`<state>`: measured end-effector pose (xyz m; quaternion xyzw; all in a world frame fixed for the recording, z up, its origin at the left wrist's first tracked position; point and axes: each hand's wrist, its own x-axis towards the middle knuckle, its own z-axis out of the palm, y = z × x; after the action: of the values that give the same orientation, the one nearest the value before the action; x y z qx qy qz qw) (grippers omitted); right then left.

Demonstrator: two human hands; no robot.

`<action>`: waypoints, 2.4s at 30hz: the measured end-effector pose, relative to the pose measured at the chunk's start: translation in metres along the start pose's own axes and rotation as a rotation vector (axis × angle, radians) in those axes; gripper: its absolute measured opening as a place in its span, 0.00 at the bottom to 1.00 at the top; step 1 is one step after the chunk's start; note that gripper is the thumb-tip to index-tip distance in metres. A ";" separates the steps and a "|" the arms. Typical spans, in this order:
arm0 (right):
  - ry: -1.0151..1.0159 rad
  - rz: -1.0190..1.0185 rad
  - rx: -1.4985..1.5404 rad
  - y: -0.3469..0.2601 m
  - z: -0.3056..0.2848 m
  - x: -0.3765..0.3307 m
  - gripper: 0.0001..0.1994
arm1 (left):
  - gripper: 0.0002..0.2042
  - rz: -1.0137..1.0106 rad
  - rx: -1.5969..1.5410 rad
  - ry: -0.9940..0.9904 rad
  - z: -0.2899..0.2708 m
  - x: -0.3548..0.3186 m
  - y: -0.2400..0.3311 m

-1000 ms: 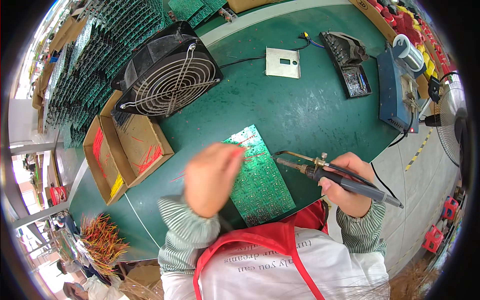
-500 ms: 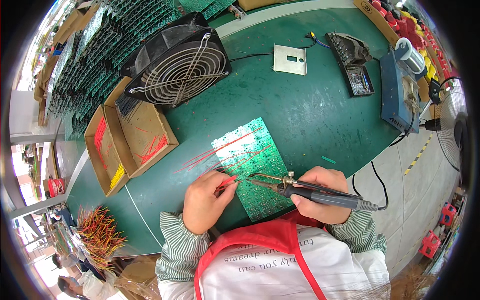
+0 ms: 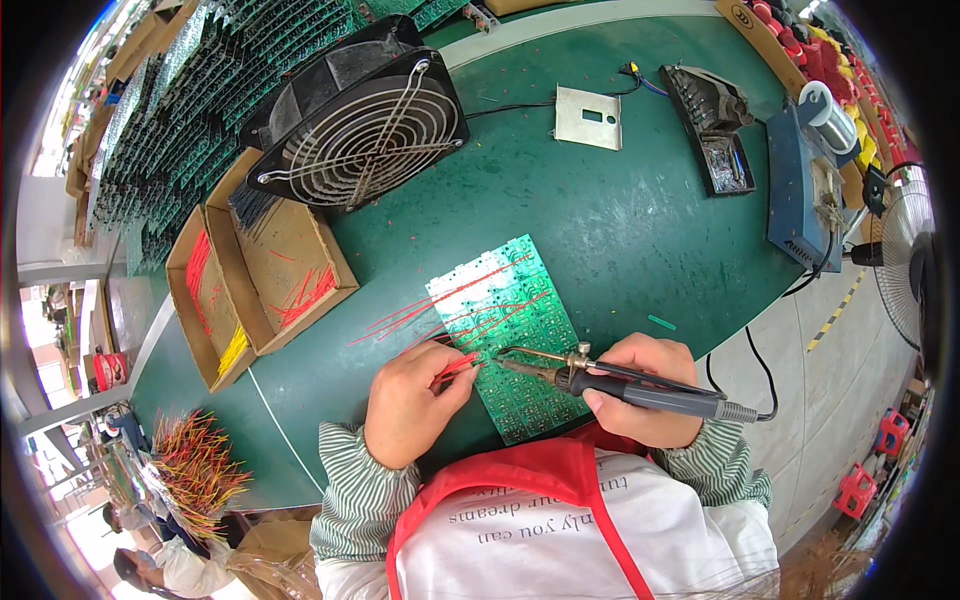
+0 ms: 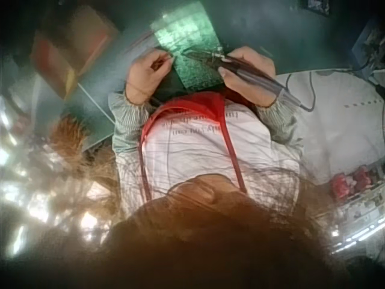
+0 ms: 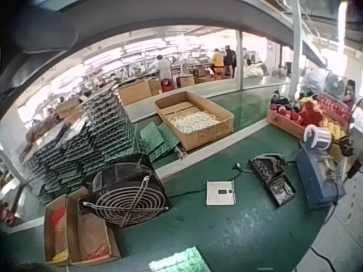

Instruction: The person solders wires onto a circuit board using a soldering iron, sets the completed board aside, and places a new circuit board on the table. The person then takes wires from a box and solders them onto the new circuit board with the soldering iron.

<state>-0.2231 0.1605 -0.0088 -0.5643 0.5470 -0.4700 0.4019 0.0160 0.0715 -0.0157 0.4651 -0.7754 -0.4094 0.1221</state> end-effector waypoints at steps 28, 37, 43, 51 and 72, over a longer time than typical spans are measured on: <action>0.043 0.056 -0.072 0.000 -0.015 -0.010 0.10 | 0.04 0.181 0.078 0.108 0.021 0.013 0.014; 0.068 0.028 -0.070 -0.001 -0.021 -0.012 0.10 | 0.04 0.165 0.077 0.099 0.017 0.011 0.018; 0.071 0.028 -0.129 -0.003 -0.028 -0.016 0.10 | 0.03 -0.059 0.482 0.559 -0.038 0.003 0.018; 0.124 0.135 -0.064 -0.005 -0.033 -0.024 0.10 | 0.04 0.216 0.141 0.122 0.025 0.017 0.030; 0.120 0.102 -0.071 0.000 -0.039 -0.022 0.11 | 0.05 0.179 0.102 0.067 0.027 0.022 0.028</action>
<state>-0.2598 0.1852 -0.0022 -0.5205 0.6144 -0.4622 0.3714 -0.0290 0.0737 -0.0157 0.4129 -0.8292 -0.3410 0.1604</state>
